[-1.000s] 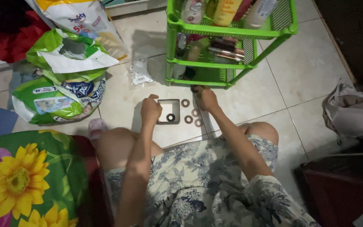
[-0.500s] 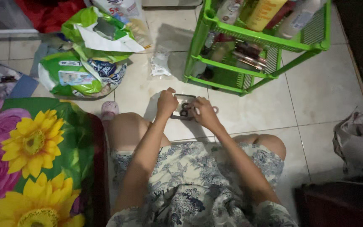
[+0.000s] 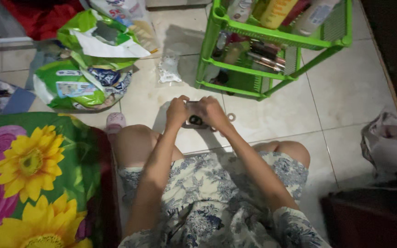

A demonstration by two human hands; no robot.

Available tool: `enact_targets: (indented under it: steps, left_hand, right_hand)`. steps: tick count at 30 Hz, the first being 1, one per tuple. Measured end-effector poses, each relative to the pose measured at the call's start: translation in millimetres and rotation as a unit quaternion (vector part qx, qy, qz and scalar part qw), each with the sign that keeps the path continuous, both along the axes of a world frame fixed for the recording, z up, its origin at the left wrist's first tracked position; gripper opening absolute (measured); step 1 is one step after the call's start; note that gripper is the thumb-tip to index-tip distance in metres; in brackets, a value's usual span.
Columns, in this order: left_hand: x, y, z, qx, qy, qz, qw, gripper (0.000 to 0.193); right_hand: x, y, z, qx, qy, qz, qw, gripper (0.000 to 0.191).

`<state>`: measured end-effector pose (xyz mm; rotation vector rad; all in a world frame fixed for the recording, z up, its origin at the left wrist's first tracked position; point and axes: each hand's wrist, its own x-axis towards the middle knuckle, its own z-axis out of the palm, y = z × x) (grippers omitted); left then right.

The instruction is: The person sits on the bedroom floor and sorts small personal items one at a time, picking up cosmetic bottles, tubes, and small containers from the floor and arranging them into the tiers of a green plastic storage basket. They also handle a small open box and several ring-shaped objects, placing items into the box and basket.

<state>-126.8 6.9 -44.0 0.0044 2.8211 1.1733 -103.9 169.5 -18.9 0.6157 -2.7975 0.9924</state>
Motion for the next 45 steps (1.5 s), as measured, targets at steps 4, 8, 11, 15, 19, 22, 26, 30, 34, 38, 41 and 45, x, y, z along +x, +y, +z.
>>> enact_targets:
  steps: [4,8,11,15,19,22,26,30,34,38,41,45]
  left_hand:
    - [-4.6,1.2,-3.0,-0.01,-0.086,0.003,0.996,0.032]
    - [-7.6,2.8,-2.8,-0.018,-0.05,0.016,0.998,0.032]
    - [-8.7,4.8,-4.4,-0.027,-0.054,0.021,0.998,0.031]
    - [-8.1,3.8,-7.6,-0.04,-0.074,0.018,0.996,0.03]
    - [-7.9,1.2,-7.6,-0.047,-0.049,0.012,0.998,0.031]
    - [-7.9,1.6,-4.9,-0.024,-0.073,0.004,0.997,0.029]
    - [-7.2,5.2,-3.2,-0.019,-0.062,0.001,0.998,0.029]
    - [-6.9,6.1,-3.5,-0.02,-0.052,0.003,0.998,0.028]
    - [-6.6,4.6,-3.1,-0.04,-0.059,0.013,0.997,0.023]
    - [-5.2,3.6,-3.2,-0.02,-0.037,0.017,0.999,0.024]
    - [-4.8,3.0,-3.2,-0.013,-0.037,0.024,0.999,0.024]
    - [-5.7,0.7,-1.0,-0.027,-0.044,0.042,0.998,0.024]
  right_hand:
    - [-10.6,37.3,-13.4,-0.164,-0.053,-0.201,0.964,0.023]
    - [-4.5,56.0,-26.6,-0.075,-0.072,-0.201,0.974,0.023]
    - [12.2,52.8,-30.9,-0.045,-0.087,-0.168,0.981,0.019]
    - [27.7,43.1,-25.9,0.019,-0.007,-0.149,0.989,0.028]
    - [26.9,52.7,-26.6,-0.087,0.024,-0.149,0.985,0.021]
    - [27.0,70.8,-32.5,-0.372,-0.245,-0.258,0.857,0.019]
    - [36.1,96.2,-33.5,-0.566,-0.298,-0.238,0.731,0.023]
    - [37.9,106.7,-29.8,-0.676,-0.342,-0.211,0.617,0.032]
    - [31.7,85.8,-26.4,-0.691,-0.361,-0.172,0.602,0.03]
    - [27.9,40.4,-23.9,-0.422,-0.265,-0.158,0.853,0.02]
    - [24.8,9.9,-17.4,-0.234,-0.122,-0.048,0.963,0.016]
    - [11.9,-15.0,-12.7,-0.054,-0.057,0.05,0.996,0.011]
